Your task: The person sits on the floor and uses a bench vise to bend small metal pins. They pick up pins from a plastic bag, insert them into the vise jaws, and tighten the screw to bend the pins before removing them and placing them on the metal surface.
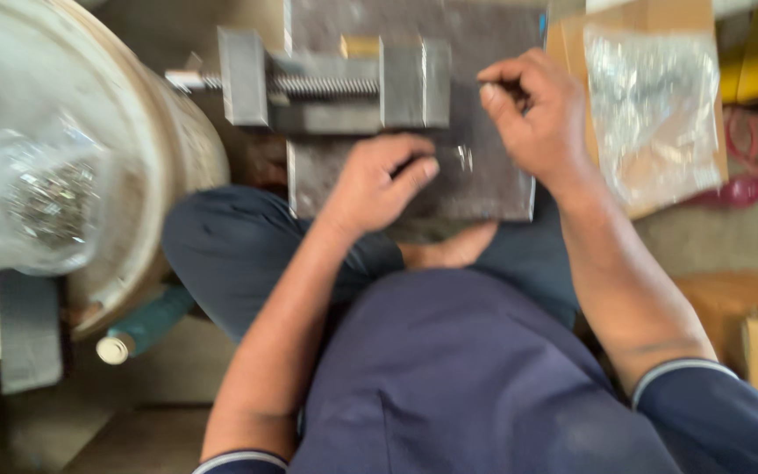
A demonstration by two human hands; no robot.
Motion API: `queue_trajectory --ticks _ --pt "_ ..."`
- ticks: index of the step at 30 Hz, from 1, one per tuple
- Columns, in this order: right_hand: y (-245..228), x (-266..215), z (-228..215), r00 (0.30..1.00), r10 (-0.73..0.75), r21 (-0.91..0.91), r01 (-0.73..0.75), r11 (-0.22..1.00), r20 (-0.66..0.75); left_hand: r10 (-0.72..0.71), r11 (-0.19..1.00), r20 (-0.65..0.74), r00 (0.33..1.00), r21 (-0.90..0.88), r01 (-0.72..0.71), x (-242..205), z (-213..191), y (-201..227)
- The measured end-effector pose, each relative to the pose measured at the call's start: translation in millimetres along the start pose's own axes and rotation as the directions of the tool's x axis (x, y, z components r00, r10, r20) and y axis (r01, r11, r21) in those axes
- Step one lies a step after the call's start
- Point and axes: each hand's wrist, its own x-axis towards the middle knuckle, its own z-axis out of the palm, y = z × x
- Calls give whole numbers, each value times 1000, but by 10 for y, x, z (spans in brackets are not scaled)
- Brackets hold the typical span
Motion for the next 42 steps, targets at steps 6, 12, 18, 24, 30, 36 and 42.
queue_trajectory --ticks 6,12,18,24,30,36,42 --pt "161 -501 -67 985 117 -99 -105 990 129 -163 973 62 985 -154 171 -53 13 -14" --pt "40 -562 -44 985 -10 -180 42 983 173 -95 993 58 994 -57 99 -9 17 39" --pt "-64 -481 72 982 -38 -268 87 959 184 -74 997 58 996 23 72 -24 30 32" --pt "-94 -454 76 982 28 -208 12 978 188 -88 993 62 994 78 83 -9 47 73" --pt "-99 -415 102 956 176 41 -191 981 234 -30 975 18 999 219 26 -10 116 104" --pt "-128 -372 233 973 108 57 -122 991 203 44 908 -25 999 417 -29 18 238 141" --pt "-12 -435 274 972 125 156 -157 975 198 50 884 -36 998 467 -28 3 265 118"
